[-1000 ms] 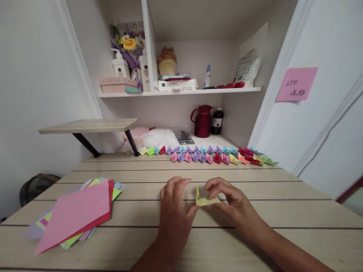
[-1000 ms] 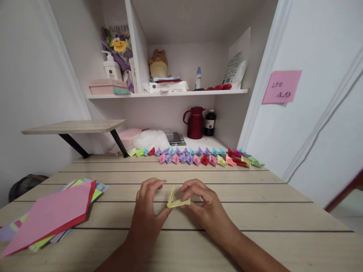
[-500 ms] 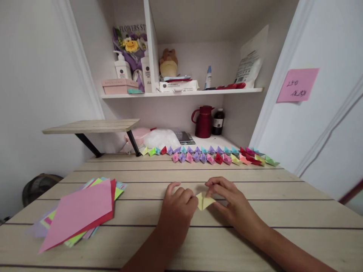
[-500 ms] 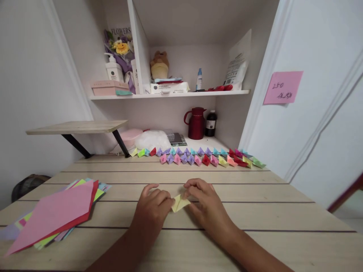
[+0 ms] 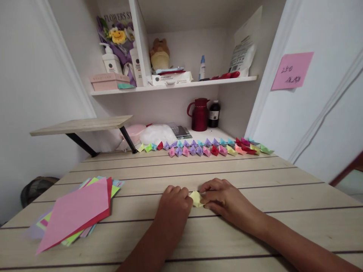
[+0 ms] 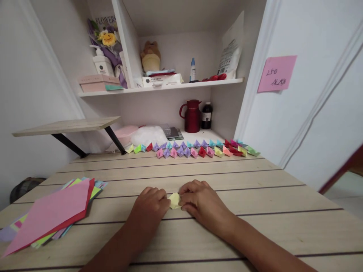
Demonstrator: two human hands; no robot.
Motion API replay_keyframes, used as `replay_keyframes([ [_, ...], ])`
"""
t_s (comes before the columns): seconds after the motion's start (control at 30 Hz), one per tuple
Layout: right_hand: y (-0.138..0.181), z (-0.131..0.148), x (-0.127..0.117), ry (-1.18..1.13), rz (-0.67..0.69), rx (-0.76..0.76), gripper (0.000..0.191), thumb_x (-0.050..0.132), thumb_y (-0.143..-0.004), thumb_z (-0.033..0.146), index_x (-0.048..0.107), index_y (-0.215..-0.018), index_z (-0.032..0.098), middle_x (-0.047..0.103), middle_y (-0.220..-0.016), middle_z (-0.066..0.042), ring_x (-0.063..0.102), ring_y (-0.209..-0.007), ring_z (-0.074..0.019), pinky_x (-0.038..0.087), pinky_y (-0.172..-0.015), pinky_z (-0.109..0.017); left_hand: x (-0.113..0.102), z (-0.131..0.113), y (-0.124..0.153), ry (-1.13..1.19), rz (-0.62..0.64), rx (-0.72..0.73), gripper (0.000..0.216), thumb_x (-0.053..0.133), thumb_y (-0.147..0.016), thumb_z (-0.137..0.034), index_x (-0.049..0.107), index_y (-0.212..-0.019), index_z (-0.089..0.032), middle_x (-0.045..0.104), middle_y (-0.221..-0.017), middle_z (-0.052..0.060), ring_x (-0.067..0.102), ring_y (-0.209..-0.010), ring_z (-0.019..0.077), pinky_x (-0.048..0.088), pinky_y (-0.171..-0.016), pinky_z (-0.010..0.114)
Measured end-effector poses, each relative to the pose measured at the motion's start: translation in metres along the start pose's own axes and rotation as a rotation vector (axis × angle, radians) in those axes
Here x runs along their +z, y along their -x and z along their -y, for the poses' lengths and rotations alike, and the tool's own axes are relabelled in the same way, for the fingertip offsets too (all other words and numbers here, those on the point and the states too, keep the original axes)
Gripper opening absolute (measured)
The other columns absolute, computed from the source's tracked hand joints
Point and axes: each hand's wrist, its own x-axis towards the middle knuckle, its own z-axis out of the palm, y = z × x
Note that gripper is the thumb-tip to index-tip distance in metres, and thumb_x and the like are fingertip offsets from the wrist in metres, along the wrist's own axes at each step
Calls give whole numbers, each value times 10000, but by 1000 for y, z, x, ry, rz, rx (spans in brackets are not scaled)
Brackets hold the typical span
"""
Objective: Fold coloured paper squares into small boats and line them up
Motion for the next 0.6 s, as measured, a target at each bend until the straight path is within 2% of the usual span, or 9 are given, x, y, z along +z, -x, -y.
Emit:
replay_keyframes([
  [0.07, 0, -1, 2, -40, 2, 27, 134, 608, -829, 184, 696, -838, 285, 681, -1052, -8, 594, -993, -215, 399, -888, -393, 0, 2, 0, 111, 14, -59, 175, 620, -833, -175, 647, -662, -205, 614, -749, 11, 529, -726, 174, 346, -680, 330],
  [0.2, -1, -1, 6, -159, -15, 110, 107, 627, -803, 172, 665, -745, 252, 699, -999, -11, 605, -974, -212, 424, -864, -366, 5, 10, -2, 493, 16, -288, 102, 658, -791, -211, 724, -724, -250, 635, -777, -10, 568, -756, 157, 381, -710, 295],
  [0.3, -3, 2, 7, -185, -42, 171, 87, 635, -794, 194, 636, -717, 234, 699, -1005, -24, 600, -981, -224, 426, -864, -377, 9, 14, -3, 686, 22, -420, 120, 640, -773, -230, 735, -700, -242, 618, -726, -15, 573, -699, 144, 399, -689, 277],
  [0.43, -5, 4, 8, -157, -66, 213, 151, 583, -840, 255, 638, -704, 220, 694, -1020, -46, 583, -1020, -237, 415, -882, -383, 12, 13, -6, 718, 16, -490, 169, 625, -756, -281, 697, -619, -216, 589, -680, -14, 547, -661, 141, 392, -665, 270],
  [0.6, -8, 5, 12, -43, -80, 218, 186, 525, -878, 257, 635, -734, 218, 673, -1000, -43, 580, -951, -226, 413, -852, -380, 14, 7, -10, 649, -4, -539, 186, 627, -745, -290, 638, -579, -206, 561, -644, -26, 518, -653, 136, 362, -656, 266],
])
